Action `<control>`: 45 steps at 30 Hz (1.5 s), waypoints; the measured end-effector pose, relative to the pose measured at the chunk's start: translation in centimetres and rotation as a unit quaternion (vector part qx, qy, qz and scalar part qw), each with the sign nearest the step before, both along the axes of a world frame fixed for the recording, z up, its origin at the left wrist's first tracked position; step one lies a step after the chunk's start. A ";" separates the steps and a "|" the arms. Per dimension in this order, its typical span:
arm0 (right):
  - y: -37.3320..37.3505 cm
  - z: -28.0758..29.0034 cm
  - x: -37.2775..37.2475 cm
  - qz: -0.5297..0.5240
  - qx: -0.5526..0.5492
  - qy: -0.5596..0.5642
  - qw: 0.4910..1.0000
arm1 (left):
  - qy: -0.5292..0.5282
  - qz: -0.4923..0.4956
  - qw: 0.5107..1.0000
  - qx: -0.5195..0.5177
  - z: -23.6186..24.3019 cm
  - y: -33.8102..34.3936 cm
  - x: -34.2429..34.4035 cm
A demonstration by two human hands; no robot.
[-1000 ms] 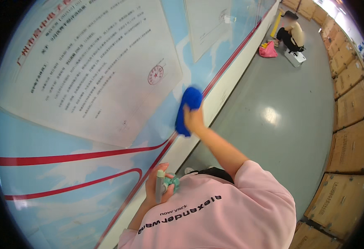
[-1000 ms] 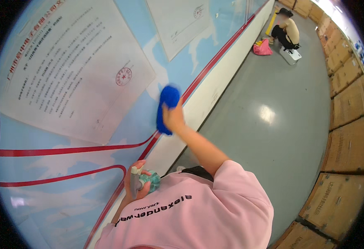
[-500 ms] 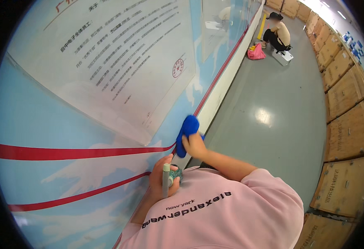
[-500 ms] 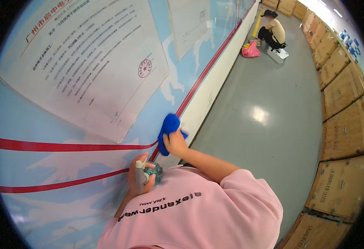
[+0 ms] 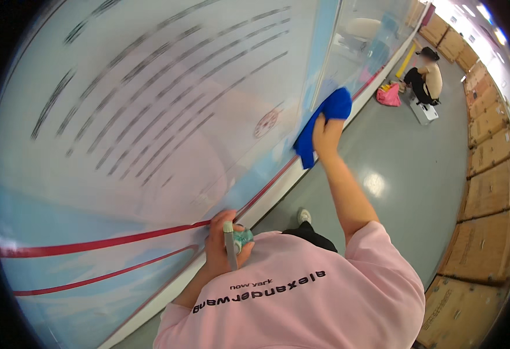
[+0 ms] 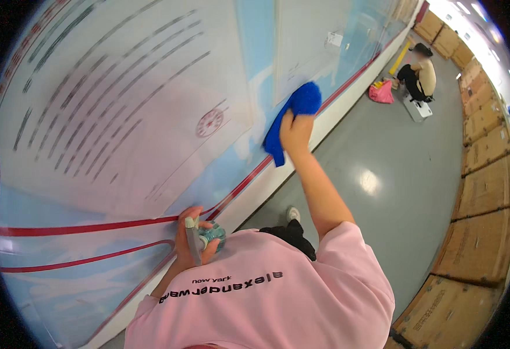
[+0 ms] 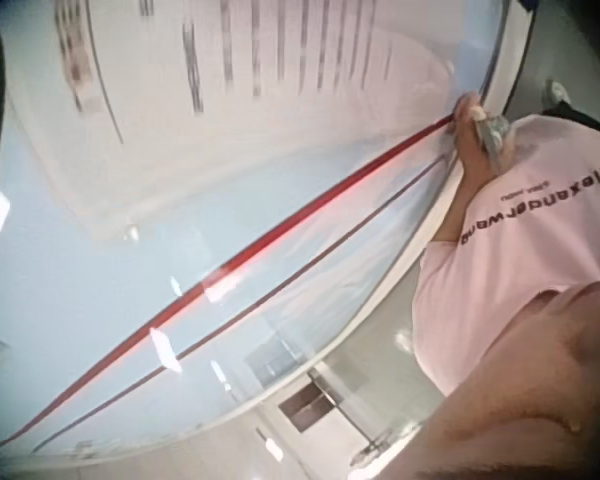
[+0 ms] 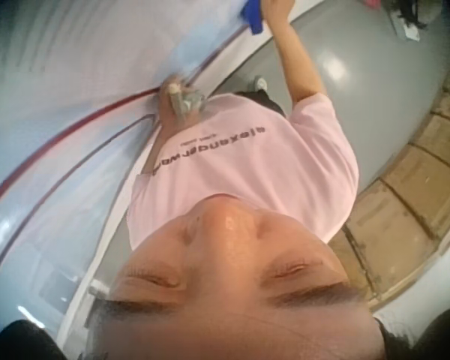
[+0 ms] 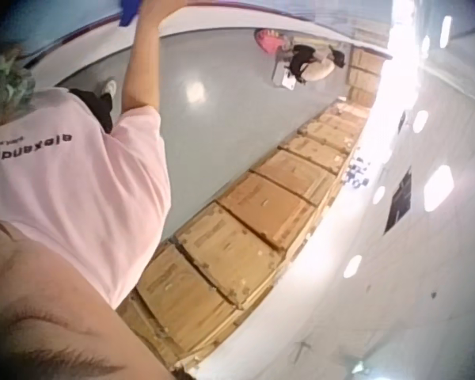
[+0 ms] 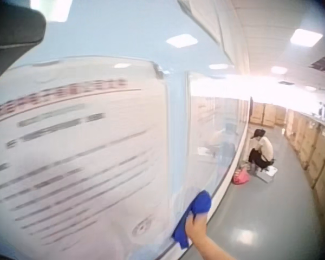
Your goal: Cleaning a wall and removing adhesive residue using a spray bottle and cloth.
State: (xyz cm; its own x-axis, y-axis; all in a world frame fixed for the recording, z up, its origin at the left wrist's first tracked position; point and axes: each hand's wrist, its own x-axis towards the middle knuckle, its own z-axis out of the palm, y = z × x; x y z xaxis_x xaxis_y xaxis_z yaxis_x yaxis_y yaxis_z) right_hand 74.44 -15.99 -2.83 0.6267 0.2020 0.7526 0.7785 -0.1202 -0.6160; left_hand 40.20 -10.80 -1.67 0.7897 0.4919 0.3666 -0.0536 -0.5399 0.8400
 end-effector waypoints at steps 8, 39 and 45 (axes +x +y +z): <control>-1.5 -6.8 -4.3 0.339 -0.155 -0.174 0.911 | 0.025 0.043 0.999 0.007 0.7 -2.6 7.2; 0.8 11.2 25.3 0.007 0.038 -0.226 0.973 | 0.007 0.378 0.917 -0.130 0.1 -23.2 13.6; 3.4 21.1 31.7 -0.091 0.031 -0.151 0.984 | 0.006 0.422 0.901 -0.095 -2.4 -27.9 15.1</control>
